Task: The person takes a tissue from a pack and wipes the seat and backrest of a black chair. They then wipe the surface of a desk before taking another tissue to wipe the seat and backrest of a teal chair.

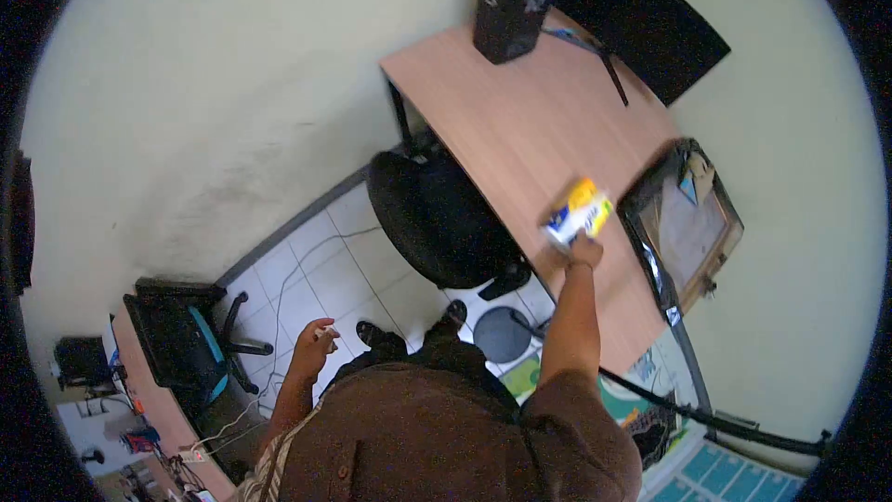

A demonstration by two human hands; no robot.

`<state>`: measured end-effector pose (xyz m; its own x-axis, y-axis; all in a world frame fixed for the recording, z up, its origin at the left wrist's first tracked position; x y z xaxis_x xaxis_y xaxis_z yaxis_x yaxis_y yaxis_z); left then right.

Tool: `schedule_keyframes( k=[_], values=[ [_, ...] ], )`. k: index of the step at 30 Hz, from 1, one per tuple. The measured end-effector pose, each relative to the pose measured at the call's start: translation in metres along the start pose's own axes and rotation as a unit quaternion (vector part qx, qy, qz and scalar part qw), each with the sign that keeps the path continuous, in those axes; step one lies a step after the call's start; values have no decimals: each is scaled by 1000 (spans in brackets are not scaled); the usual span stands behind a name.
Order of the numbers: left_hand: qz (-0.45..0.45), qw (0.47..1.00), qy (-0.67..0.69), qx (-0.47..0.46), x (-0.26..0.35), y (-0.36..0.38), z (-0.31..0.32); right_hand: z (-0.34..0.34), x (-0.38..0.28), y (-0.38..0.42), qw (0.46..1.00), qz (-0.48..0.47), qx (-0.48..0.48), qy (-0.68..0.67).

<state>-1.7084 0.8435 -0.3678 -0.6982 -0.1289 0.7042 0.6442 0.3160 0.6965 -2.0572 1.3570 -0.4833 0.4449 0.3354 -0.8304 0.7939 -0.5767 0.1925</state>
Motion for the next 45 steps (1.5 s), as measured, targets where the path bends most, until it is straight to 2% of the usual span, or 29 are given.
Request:
schedule_keyframes(
  k=[2, 4, 6, 10, 12, 13, 14, 15, 16, 18, 19, 20, 22, 23, 24, 25, 26, 27, 28, 29, 30, 32, 33, 35, 37, 39, 41, 43, 45],
  values=[
    [-13, 999, 5, 39, -19, 13, -5, 19, 5, -36, 965, -29, 22, 260],
    [-39, 999, 12, 30, -35, 24, -8, 27, -13, -20, 987, -19, 146, 59],
    [-35, 997, 47, 52, -52, 34, -13, 31, -16, -19, 978, -82, 182, 56],
    [-66, 997, 32, 9, -79, 41, -24, 39, -51, 40, 956, -244, 161, -5],
    [-56, 998, 24, 1, -74, 50, -26, 51, -68, 92, 943, -303, 74, -115],
    [-54, 998, 4, -15, -78, 52, -32, 55, -88, 135, 952, -249, -15, -179],
    [-51, 998, -17, -29, -83, 55, -39, 71, -80, 160, 923, -342, -66, -164],
    [-49, 998, -15, -30, -87, 58, -46, 73, -103, 214, 923, -264, -171, -223],
    [-28, 998, -2, -49, -89, 59, -51, 83, -111, 255, 886, -312, -250, -237],
    [14, 996, 23, -82, -95, 60, -66, 109, -111, 340, 835, -260, -402, -270],
    [38, 981, 97, -161, -96, 59, -82, 107, -124, 391, 804, -220, -486, -262],
    [42, 982, 103, -152, -100, 59, -85, 101, -136, 439, 763, -177, -569, -250],
    [144, 953, 257, -71, -90, 69, -86, 107, -132, 507, 697, -174, -672, -177],
    [162, 916, 340, -139, -94, 74, -98, 113, -125, 529, 678, -180, -691, -176],
    [184, 867, 419, -198, -99, 80, -108, 115, -118, 542, 696, -233, -666, -131],
    [145, 837, 484, -209, -108, 77, -115, 120, -116, 553, 706, -290, -640, -88],
    [105, 875, 449, -149, -116, 80, -126, 107, -138, 572, 704, -236, -665, -83],
    [148, 863, 455, -164, -125, 77, -132, 122, -112, 576, 682, -263, -671, -123],
    [156, 873, 444, -129, -125, 82, -138, 116, -124, 593, 672, -219, -688, -163],
    [185, 876, 421, -146, -122, 90, -146, 108, -137, 605, 655, -217, -709, -148],
    [211, 880, 407, -120, -124, 94, -150, 109, -135, 614, 653, -264, -698, -131],
    [193, 904, 371, -89, -119, 99, -157, 101, -163, 630, 643, -399, -653, -29],
    [204, 902, 372, -82, -120, 104, -158, 103, -165, 635, 615, -411, -672, -28],
    [239, 883, 398, -62, -120, 112, -164, 114, -175, 646, 599, -545, -581, -81],
    [239, 871, 427, -40, -130, 119, -180, 140, -172, 654, 628, -417, -654, -69],
    [222, 876, 426, -32, -124, 122, -182, 161, -196, 635, 629, -358, -685, -90],
    [221, 868, 444, 4, -128, 128, -192, 202, -218, 611, 645, -347, -666, -142],
    [211, 855, 472, 36, -132, 137, -210, 264, -234, 592, 686, -227, -659, -211],
    [206, 838, 501, 71, -144, 134, -216, 294, -268, 590, 707, -157, -651, -229]
  ],
)
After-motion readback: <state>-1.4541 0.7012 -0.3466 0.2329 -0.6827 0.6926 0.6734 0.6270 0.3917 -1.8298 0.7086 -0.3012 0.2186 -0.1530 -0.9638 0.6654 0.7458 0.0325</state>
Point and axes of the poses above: each hand's wrist, its own y-axis away from the middle knuckle, its own z-axis out of the palm, x = y × z, the point moved 1 cm from there along -y, towards the middle knuckle, and after that the axes turned 7 degrees about -z, right-handed, at the moved point
